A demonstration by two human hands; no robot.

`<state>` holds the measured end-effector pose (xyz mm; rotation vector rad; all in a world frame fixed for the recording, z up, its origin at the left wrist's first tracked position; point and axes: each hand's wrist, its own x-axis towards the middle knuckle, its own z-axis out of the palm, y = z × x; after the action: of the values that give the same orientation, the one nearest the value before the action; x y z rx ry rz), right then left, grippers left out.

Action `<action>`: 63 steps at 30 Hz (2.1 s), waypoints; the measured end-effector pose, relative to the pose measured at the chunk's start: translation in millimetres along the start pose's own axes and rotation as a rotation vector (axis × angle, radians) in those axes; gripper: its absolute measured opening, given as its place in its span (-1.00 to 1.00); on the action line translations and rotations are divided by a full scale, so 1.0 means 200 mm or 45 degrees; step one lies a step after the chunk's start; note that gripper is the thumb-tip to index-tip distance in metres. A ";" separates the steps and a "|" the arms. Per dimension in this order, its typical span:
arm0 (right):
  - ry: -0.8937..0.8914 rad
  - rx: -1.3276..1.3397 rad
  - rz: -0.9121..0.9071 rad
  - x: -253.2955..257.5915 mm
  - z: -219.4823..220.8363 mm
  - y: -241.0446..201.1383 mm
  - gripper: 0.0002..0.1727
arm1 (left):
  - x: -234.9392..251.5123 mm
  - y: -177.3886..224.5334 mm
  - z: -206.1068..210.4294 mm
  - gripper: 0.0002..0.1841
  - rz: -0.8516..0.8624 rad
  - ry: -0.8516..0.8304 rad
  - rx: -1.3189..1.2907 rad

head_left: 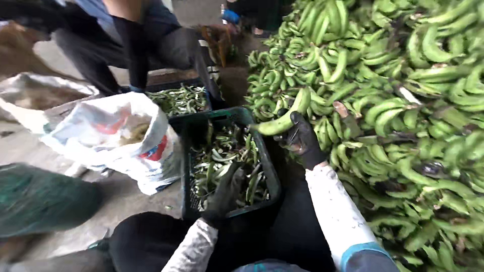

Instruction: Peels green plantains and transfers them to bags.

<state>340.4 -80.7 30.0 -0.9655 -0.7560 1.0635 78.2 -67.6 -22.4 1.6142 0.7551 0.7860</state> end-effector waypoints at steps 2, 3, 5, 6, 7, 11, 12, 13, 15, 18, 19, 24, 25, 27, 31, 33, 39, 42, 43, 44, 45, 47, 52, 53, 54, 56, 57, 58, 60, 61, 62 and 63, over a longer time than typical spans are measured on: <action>0.029 -0.332 -0.053 -0.03 0.13 0.06 -0.33 | 0.02 0.02 0.04 -0.24 0.075 0.054 -0.231; 0.032 -0.413 -0.118 -0.03 0.18 0.09 -0.29 | 0.03 0.06 0.04 -0.25 0.140 0.093 -0.315; -0.020 -0.466 -0.234 -0.03 0.24 0.14 -0.29 | 0.06 0.19 0.04 -0.38 0.251 0.157 -0.460; -0.033 -0.476 -0.264 -0.03 0.26 0.15 -0.30 | 0.07 0.25 0.03 -0.44 0.272 0.184 -0.507; -0.037 -0.475 -0.274 -0.03 0.28 0.16 -0.30 | 0.08 0.27 0.02 -0.46 0.248 0.205 -0.527; -0.064 -0.164 -0.203 0.00 0.37 0.10 -0.34 | 0.08 -0.03 -0.03 -0.53 -0.415 0.115 -0.410; -0.114 -0.034 -0.168 0.03 0.38 0.07 -0.41 | 0.06 -0.10 -0.05 -0.48 -0.527 0.079 -0.354; -0.149 0.052 -0.116 0.07 0.38 0.05 -0.50 | 0.04 -0.12 -0.07 -0.47 -0.571 0.042 -0.319; -0.123 0.092 0.043 0.10 0.36 0.03 -0.68 | 0.01 -0.09 -0.10 -0.49 -0.483 0.022 -0.268; 0.014 -0.038 0.210 0.14 0.36 0.05 -0.57 | 0.06 0.08 -0.20 -0.52 -0.110 0.021 -0.010; 0.021 -0.078 0.222 0.15 0.36 0.07 -0.53 | 0.07 0.13 -0.24 -0.53 0.000 0.006 0.130; -0.008 -0.160 0.260 0.11 0.35 0.16 -0.52 | 0.12 0.27 -0.34 -0.58 0.360 -0.077 0.755; 0.012 -0.149 0.272 0.10 0.38 0.17 -0.51 | 0.13 0.25 -0.35 -0.59 0.381 -0.077 0.837; 0.024 -0.167 0.282 0.10 0.40 0.21 -0.50 | 0.16 0.21 -0.36 -0.63 0.374 -0.076 0.893; -0.145 -0.160 0.234 0.06 0.44 0.37 -0.54 | 0.22 0.10 -0.40 -0.61 0.322 0.094 1.000; -0.147 0.004 0.301 0.01 0.50 0.44 -0.57 | 0.26 0.08 -0.42 -0.60 0.272 0.274 1.143; 0.053 0.234 0.526 -0.07 0.51 0.56 -0.46 | 0.33 0.04 -0.61 -0.53 0.109 0.703 0.950; 0.067 0.299 0.468 -0.03 0.44 0.52 -0.52 | 0.27 0.08 -0.62 -0.57 0.299 0.463 0.717; 0.049 0.247 0.369 -0.01 0.42 0.50 -0.56 | 0.23 0.09 -0.58 -0.62 0.338 0.321 0.647; 0.041 0.128 0.239 0.01 0.41 0.47 -0.61 | 0.20 0.10 -0.53 -0.65 0.360 0.199 0.583; 0.045 -0.052 0.086 0.02 0.39 0.45 -0.65 | 0.16 0.09 -0.47 -0.66 0.381 0.098 0.526; 0.037 -0.546 -0.155 0.01 0.35 0.40 -0.54 | 0.12 0.06 -0.39 -0.64 0.420 -0.052 0.444; -0.073 -0.384 0.062 -0.05 0.39 0.49 -0.68 | 0.19 -0.02 -0.41 -0.64 0.428 -0.012 0.688; -0.172 -0.225 0.161 -0.06 0.38 0.54 -0.72 | 0.21 -0.03 -0.44 -0.65 0.405 0.091 0.807; -0.281 -0.023 0.284 -0.06 0.39 0.59 -0.71 | 0.24 -0.04 -0.47 -0.64 0.362 0.202 0.913; -0.391 0.242 0.475 -0.07 0.43 0.64 -0.62 | 0.29 -0.05 -0.53 -0.60 0.270 0.416 1.019; -0.380 0.287 0.541 -0.07 0.45 0.64 -0.57 | 0.30 -0.05 -0.56 -0.57 0.225 0.492 0.989; -0.313 0.265 0.557 -0.07 0.46 0.63 -0.55 | 0.31 -0.04 -0.59 -0.56 0.201 0.534 0.942; -0.152 0.087 0.436 -0.07 0.44 0.59 -0.55 | 0.29 -0.02 -0.60 -0.54 0.283 0.520 0.836; -0.103 -0.037 0.299 -0.06 0.42 0.56 -0.55 | 0.26 -0.01 -0.56 -0.54 0.333 0.469 0.743; -0.038 -0.169 0.137 -0.06 0.42 0.53 -0.56 | 0.22 0.01 -0.51 -0.55 0.367 0.409 0.656; 0.052 -0.290 -0.016 -0.04 0.43 0.50 -0.57 | 0.18 0.02 -0.45 -0.56 0.399 0.345 0.600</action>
<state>226.4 -48.3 -27.3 -1.1710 -0.8617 0.9575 25.6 11.0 -1.9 2.1088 0.9419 1.1280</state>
